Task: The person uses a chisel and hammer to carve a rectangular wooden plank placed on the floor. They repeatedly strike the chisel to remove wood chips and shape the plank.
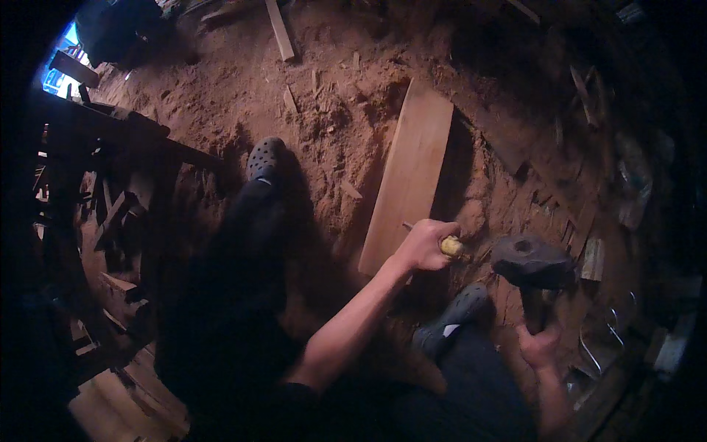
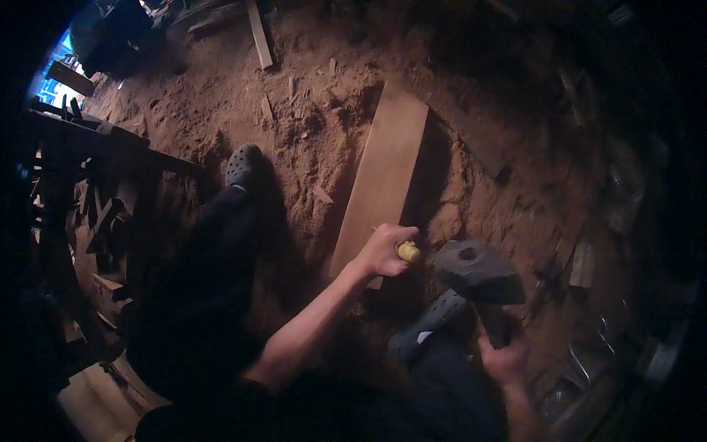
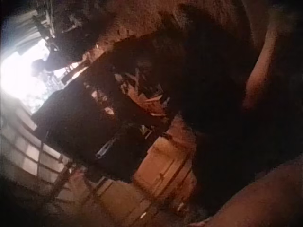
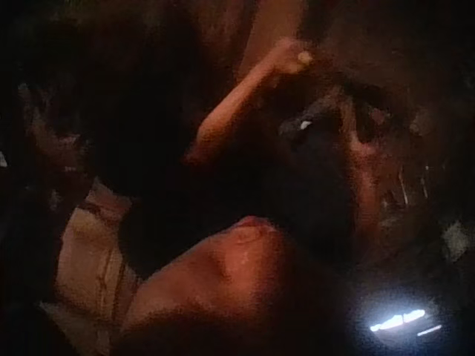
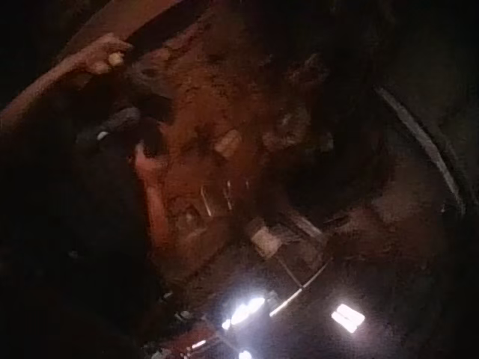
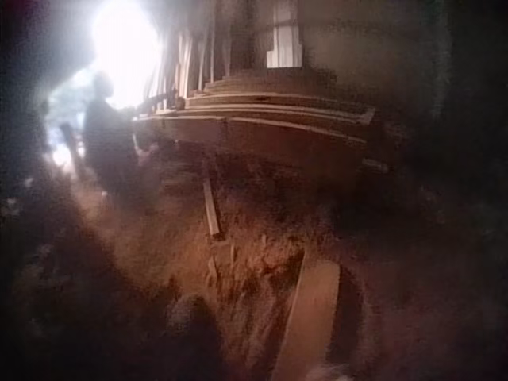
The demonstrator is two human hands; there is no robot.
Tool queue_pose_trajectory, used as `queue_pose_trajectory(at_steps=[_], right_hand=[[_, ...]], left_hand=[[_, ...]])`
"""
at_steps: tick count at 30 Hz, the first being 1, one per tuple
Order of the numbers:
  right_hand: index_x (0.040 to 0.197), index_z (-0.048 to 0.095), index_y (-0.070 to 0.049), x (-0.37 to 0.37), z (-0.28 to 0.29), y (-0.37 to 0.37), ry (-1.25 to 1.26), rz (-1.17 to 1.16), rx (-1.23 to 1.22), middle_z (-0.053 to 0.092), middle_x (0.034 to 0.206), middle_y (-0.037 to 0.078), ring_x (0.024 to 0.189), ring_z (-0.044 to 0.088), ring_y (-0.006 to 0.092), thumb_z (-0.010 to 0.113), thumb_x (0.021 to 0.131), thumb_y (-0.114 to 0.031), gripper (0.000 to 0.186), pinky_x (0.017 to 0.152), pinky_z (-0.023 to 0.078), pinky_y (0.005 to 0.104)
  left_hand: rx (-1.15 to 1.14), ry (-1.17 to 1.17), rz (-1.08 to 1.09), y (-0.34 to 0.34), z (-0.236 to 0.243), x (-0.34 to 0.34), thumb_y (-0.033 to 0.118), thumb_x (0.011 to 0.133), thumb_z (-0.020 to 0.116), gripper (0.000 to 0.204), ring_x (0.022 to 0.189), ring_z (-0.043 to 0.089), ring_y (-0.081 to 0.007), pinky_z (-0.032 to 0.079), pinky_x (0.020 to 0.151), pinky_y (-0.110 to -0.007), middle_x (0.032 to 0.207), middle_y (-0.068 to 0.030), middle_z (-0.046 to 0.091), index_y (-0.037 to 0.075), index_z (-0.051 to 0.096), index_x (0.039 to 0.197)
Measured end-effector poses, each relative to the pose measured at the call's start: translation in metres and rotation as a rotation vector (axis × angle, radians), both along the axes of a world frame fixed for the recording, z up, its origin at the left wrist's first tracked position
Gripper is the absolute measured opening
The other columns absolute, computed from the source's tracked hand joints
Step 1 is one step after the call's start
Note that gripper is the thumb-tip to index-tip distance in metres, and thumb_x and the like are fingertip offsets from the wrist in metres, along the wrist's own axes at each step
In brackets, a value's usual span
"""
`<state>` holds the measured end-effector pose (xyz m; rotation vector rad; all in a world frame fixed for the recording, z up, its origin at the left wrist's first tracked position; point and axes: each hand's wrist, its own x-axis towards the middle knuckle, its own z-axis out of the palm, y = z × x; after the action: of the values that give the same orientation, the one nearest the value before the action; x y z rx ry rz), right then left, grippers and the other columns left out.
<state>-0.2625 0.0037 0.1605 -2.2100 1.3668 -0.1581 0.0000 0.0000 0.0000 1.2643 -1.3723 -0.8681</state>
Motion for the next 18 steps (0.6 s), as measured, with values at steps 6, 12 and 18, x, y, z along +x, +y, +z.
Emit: queue_pose_trajectory(at_steps=[6,12,18], right_hand=[[0.095,0.046,-0.003,0.046,-0.008,0.066,-0.338,-0.599,0.498,0.051,0.069,0.004,0.048,0.047,0.0114,0.062,0.069,-0.004,0.03,0.043,0.041,0.0259],[0.099,0.041,-0.001,0.09,-0.06,0.13,-0.661,-0.859,0.528,0.049,0.067,0.005,0.038,0.043,0.0107,0.057,0.071,0.002,0.032,0.034,0.038,0.0248],[0.1,0.041,0.001,0.095,-0.076,0.151,-0.608,-0.888,0.385,0.051,0.07,0.006,0.043,0.046,0.0112,0.057,0.075,0.0,0.03,0.039,0.04,0.0247]], left_hand=[[-0.072,-0.052,-0.009,0.006,-0.004,0.001,0.015,0.052,0.06,0.024,0.065,0.052,-0.0388,0.042,0.055,-0.043,0.063,-0.0191,0.052,0.003,0.053,0.071],[-0.078,-0.016,-0.005,0.01,-0.009,-0.006,0.015,0.051,0.06,0.024,0.064,0.052,-0.0387,0.041,0.054,-0.044,0.062,-0.0187,0.052,0.003,0.051,0.069],[-0.14,-0.014,0.009,0.01,-0.008,-0.005,0.013,0.048,0.058,0.023,0.058,0.049,-0.0379,0.038,0.049,-0.041,0.056,-0.017,0.046,0.003,0.043,0.062]])
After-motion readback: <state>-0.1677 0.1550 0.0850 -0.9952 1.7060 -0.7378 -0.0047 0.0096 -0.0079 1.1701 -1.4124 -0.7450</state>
